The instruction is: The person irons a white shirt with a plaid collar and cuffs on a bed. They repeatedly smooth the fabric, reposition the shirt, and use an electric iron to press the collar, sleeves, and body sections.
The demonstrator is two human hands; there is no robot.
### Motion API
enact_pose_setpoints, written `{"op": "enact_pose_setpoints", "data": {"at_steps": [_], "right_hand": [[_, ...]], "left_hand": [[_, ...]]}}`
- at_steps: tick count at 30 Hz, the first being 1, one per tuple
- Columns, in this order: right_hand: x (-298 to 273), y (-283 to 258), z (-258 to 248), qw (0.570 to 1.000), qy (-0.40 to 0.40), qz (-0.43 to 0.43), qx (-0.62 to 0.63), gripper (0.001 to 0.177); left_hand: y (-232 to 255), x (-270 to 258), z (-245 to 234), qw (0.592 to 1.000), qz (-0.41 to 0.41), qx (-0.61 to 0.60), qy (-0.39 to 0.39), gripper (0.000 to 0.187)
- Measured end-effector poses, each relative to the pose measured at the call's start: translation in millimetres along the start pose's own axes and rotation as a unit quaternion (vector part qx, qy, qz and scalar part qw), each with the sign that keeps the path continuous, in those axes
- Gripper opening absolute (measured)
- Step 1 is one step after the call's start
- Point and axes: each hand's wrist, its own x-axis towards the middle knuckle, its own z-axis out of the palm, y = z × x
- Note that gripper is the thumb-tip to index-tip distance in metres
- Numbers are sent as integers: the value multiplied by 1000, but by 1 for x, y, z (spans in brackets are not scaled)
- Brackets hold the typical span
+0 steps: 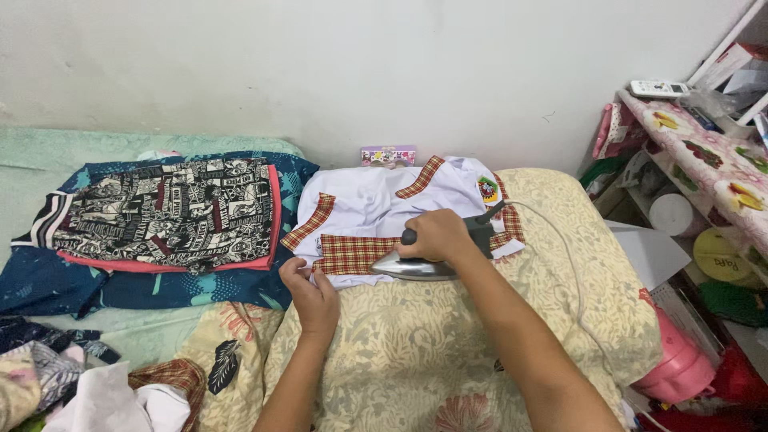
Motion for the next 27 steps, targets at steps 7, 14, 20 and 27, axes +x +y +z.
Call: {"op": "enact_pose_setpoints", "data": {"at_steps": [7, 14, 20, 27], "right_hand": [[15, -27, 9, 998, 53, -42, 19, 50], [32, -52, 15, 994, 100, -33, 35, 50], [47, -69, 20, 993, 110, -20, 39, 54], [60, -73, 22, 993, 99, 23, 51, 54]], "left_hand": [[-2, -1, 0, 1000, 7, 10, 12, 40], [1, 0, 0, 999, -22, 25, 5, 41], [7, 2, -2, 993, -88, 75, -7, 42], [23, 8, -6, 992, -43, 117, -18, 39]]}}
